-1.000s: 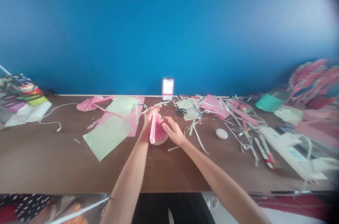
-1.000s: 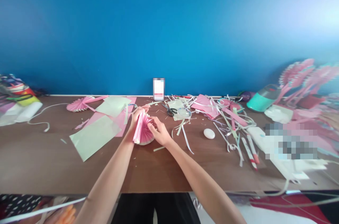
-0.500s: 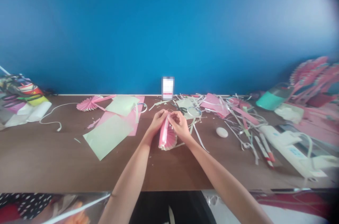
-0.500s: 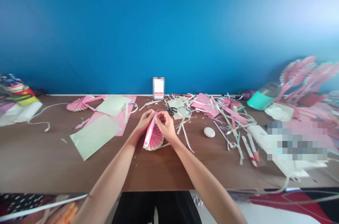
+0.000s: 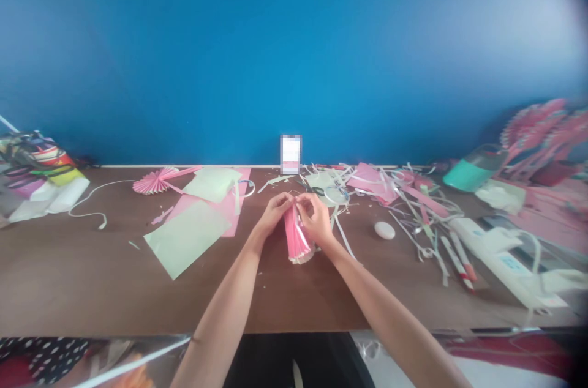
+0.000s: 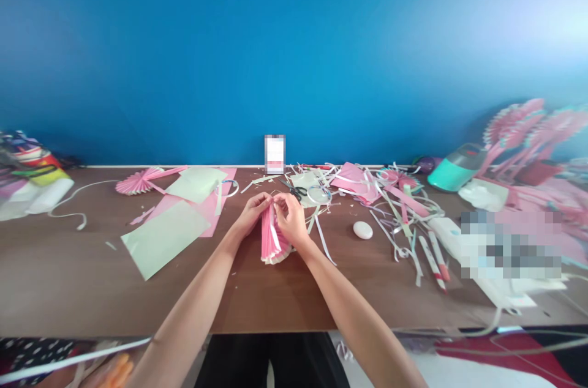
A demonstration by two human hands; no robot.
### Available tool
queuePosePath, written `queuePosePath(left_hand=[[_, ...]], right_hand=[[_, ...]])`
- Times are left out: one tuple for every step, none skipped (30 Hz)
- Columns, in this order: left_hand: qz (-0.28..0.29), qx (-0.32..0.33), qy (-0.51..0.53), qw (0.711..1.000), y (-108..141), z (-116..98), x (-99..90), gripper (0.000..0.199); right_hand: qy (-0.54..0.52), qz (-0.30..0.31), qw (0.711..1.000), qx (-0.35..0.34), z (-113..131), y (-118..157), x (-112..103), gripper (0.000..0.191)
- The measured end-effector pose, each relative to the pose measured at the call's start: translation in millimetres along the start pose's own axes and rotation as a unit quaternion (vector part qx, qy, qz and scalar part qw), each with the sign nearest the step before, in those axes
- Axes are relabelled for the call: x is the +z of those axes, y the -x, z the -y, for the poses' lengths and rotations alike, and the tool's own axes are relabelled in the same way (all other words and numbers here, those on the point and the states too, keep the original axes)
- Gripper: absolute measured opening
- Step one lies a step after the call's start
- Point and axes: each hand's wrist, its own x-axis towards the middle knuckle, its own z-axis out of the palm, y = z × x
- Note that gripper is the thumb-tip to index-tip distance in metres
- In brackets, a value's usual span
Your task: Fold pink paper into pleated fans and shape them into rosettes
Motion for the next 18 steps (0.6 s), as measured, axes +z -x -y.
queuePosePath(left_hand=[[0.002, -0.001, 0.004, 1.0, -0.3, 0.5, -0.4, 0.028], [0.004, -0.002, 0.008, 1.0, -0.5, 0.9, -0.7, 0.028], [0.005, -0.004, 0.013, 1.0, -0.7, 1.1, -0.8, 0.028], [0.006, -0.006, 0.016, 1.0, -0.9, 1.1, -0.7, 0.028], [0.006, -0.009, 0.019, 1.0, -1.0, 1.1, -0.6, 0.028], [0.007, -0.011, 0.02, 1.0, -1.1, 1.0, -0.4, 0.028], [0.008, -0.014, 0.022, 1.0, -1.1, 0.9, -0.3, 0.028], [0.01, -0.015, 0.023, 1.0, -1.2, 0.9, -0.2, 0.029], [0.011, -0.016, 0.023, 1.0, -1.3, 0.9, -0.2, 0.029], [0.013, -0.016, 0.023, 1.0, -1.4, 1.1, -0.3, 0.029], [0.014, -0.016, 0.023, 1.0, -1.5, 1.3, -0.6, 0.029], [0.016, -0.015, 0.022, 1.0, -1.7, 1.6, -1.0, 0.029], [0.018, -0.014, 0.02, 1.0, -2.0, 2.0, -1.4, 0.029], [0.019, -0.013, 0.018, 1.0, -2.3, 2.4, -1.9, 0.029], [0.02, -0.012, 0.016, 1.0, -2.6, 2.9, -2.3, 0.029], [0.019, -0.012, 0.014, 1.0, -2.9, 3.3, -2.6, 0.029], [0.018, -0.012, 0.012, 1.0, -3.2, 3.6, -2.9, 0.029], [0.017, -0.012, 0.01, 1.0, -3.5, 3.9, -3.1, 0.03]], right_hand=[[0.009, 0.004, 1.0, -0.005, 0.7, 0.4, -0.2, 0.012], [0.017, 0.008, 1.0, -0.007, 1.2, 0.7, -0.4, 0.012], [0.025, 0.01, 1.0, -0.009, 1.4, 0.8, -0.6, 0.013], [0.031, 0.012, 0.999, -0.009, 1.3, 0.8, -0.9, 0.013], [0.037, 0.012, 0.999, -0.01, 0.9, 0.6, -1.2, 0.014], [0.042, 0.013, 0.999, -0.012, 0.3, 0.3, -1.5, 0.014], [0.046, 0.014, 0.999, -0.015, -0.5, 0.0, -1.9, 0.014], [0.05, 0.016, 0.998, -0.018, -1.4, -0.3, -2.2, 0.014], [0.054, 0.018, 0.998, -0.022, -2.3, -0.6, -2.6, 0.013], [0.057, 0.02, 0.998, -0.025, -3.1, -0.8, -2.9, 0.013], [0.061, 0.023, 0.998, -0.027, -3.7, -0.9, -3.2, 0.013], [0.063, 0.025, 0.997, -0.029, -4.3, -1.0, -3.4, 0.013], [0.064, 0.027, 0.997, -0.031, -4.8, -0.9, -3.5, 0.012], [0.064, 0.029, 0.997, -0.032, -5.2, -0.9, -3.5, 0.012], [0.064, 0.029, 0.997, -0.032, -5.5, -0.8, -3.5, 0.013], [0.065, 0.029, 0.997, -0.031, -5.9, -0.7, -3.3, 0.013], [0.066, 0.028, 0.997, -0.03, -6.2, -0.6, -3.1, 0.013], [0.068, 0.028, 0.997, -0.029, -6.5, -0.5, -2.8, 0.014]])
